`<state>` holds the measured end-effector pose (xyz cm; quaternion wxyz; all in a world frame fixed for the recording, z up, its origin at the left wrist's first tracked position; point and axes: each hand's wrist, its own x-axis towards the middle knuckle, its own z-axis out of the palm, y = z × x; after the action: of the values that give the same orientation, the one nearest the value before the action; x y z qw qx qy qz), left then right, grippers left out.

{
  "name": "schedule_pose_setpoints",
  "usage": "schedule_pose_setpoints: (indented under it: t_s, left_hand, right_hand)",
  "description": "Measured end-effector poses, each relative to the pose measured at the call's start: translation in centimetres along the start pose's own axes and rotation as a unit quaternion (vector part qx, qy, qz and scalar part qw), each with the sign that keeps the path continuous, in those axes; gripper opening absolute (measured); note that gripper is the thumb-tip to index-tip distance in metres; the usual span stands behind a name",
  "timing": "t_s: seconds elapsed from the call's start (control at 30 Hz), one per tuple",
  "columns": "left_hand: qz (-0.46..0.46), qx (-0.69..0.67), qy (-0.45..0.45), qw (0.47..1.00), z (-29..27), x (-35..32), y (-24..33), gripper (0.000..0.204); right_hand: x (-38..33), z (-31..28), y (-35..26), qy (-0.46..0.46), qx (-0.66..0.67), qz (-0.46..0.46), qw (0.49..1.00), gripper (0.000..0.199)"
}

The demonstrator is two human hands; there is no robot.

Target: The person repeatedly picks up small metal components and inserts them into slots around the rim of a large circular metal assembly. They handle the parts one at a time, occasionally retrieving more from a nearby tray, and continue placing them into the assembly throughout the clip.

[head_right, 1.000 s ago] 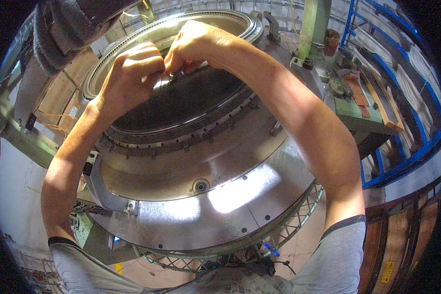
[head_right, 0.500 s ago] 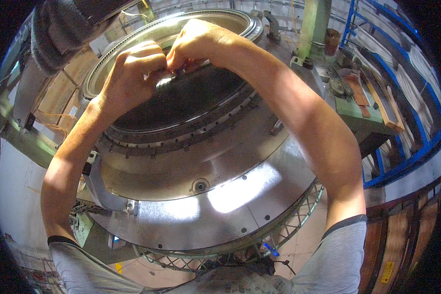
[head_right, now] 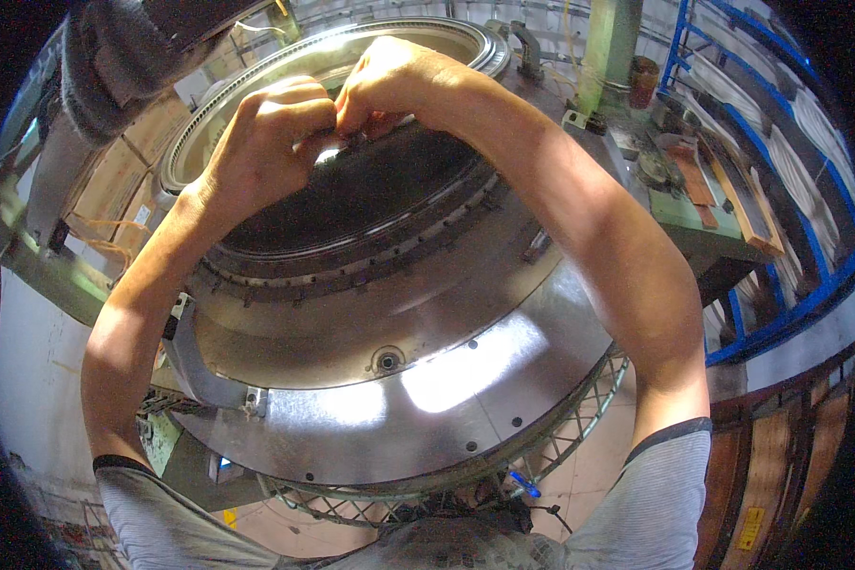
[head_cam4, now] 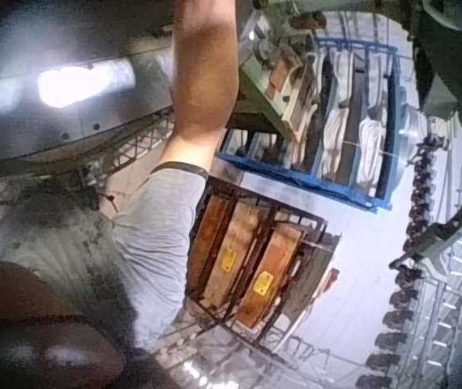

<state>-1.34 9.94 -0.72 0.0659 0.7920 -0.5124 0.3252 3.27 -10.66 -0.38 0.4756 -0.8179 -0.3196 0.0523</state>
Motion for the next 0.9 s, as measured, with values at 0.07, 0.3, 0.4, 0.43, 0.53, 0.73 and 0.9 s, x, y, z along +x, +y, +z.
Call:
schedule_pose_setpoints:
  t_s: [0.07,0.3,0.4,0.43,0.53,0.73,0.9]
  left_hand:
    - [-0.003,0.008,-0.005,1.000,0.2,0.1,0.0,0.015]
    - [-0.007,0.026,-0.001,1.000,0.1,0.0,0.2,0.013]
    - [0.009,0.040,0.003,0.999,0.2,0.2,0.4,0.013]
    - [0.001,0.036,0.000,0.999,0.2,0.2,0.4,0.013]
    - [-0.015,0.025,-0.012,1.000,0.2,0.4,0.5,0.012]
    - [-0.022,0.014,-0.011,1.000,-0.1,0.6,0.8,0.013]
    - [-0.012,0.009,-0.007,1.000,0.0,0.8,0.7,0.013]
  right_hand:
    - [0.0,-0.2,0.0,-0.005,0.000,0.001,1.000,0.022]
    - [-0.3,-1.2,-0.2,-0.032,0.001,0.007,0.999,0.026]
    - [-0.2,-1.4,-0.2,-0.039,0.002,0.006,0.999,0.027]
    - [-0.1,-1.4,-0.1,-0.043,-0.001,-0.004,0.999,0.027]
    - [-0.2,-1.3,0.2,-0.043,0.008,-0.013,0.999,0.027]
    - [-0.2,-1.1,0.5,-0.026,0.043,-0.013,0.999,0.026]
    - [-0.1,-1.1,0.5,-0.028,0.043,-0.009,0.999,0.024]
